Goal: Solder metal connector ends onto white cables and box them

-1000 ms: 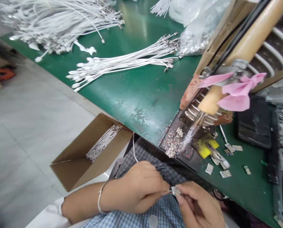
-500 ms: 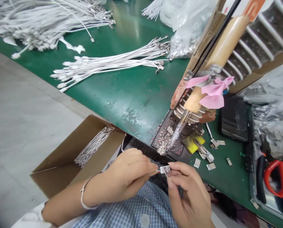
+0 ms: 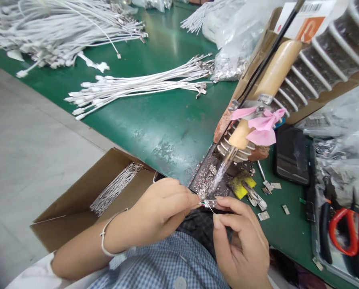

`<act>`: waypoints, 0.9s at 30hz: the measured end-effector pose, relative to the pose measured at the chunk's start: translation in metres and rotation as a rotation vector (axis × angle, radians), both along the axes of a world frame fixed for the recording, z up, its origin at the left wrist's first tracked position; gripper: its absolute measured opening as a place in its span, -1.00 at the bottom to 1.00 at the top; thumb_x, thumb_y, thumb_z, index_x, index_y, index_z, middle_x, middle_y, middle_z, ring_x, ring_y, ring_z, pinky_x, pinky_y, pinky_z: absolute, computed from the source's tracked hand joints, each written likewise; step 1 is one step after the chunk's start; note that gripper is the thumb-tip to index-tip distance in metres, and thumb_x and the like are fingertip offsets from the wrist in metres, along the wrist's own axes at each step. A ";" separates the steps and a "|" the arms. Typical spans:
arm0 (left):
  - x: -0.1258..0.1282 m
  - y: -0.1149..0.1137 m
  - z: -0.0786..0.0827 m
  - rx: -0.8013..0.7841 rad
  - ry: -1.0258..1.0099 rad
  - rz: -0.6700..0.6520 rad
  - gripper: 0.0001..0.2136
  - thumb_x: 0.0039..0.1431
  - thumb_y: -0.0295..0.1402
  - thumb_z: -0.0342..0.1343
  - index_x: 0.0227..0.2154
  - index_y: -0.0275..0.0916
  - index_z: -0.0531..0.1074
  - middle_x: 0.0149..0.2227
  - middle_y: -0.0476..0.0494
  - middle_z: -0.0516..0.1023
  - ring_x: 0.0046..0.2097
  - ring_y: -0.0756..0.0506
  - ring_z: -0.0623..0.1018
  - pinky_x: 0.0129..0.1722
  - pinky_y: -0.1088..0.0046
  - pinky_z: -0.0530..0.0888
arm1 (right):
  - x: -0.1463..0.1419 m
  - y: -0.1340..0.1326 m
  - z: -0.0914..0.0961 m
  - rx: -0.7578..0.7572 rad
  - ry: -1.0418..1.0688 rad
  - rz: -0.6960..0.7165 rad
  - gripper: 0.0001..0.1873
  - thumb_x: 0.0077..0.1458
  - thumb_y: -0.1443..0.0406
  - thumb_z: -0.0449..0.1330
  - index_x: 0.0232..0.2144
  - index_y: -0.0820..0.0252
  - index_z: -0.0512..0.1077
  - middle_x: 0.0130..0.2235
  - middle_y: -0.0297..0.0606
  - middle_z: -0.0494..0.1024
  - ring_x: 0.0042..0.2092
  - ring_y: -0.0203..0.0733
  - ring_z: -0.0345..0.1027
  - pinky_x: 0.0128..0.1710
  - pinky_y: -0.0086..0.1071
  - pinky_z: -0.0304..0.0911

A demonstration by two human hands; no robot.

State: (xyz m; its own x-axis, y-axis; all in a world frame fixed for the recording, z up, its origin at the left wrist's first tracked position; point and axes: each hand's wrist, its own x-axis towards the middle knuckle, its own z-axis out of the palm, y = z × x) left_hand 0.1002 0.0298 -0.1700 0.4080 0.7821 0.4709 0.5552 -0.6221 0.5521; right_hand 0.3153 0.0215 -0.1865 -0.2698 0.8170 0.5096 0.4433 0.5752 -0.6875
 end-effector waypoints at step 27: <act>-0.007 0.005 0.024 0.130 0.196 -0.004 -0.73 0.41 -0.57 -0.08 -0.37 -0.31 0.47 -0.48 -0.03 0.50 -0.47 -0.05 0.28 -0.47 0.30 0.26 | -0.004 0.001 0.006 0.013 0.012 -0.003 -0.85 0.18 0.52 0.24 -0.27 0.21 0.45 -0.06 -0.24 0.53 -0.03 -0.34 0.44 0.00 -0.46 0.39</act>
State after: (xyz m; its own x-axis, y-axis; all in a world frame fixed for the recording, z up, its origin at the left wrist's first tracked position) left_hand 0.0929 0.0346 -0.1461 0.5048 0.7178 0.4795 0.6408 -0.6838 0.3489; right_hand 0.3111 0.0227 -0.1804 -0.2615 0.8110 0.5233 0.4365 0.5829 -0.6853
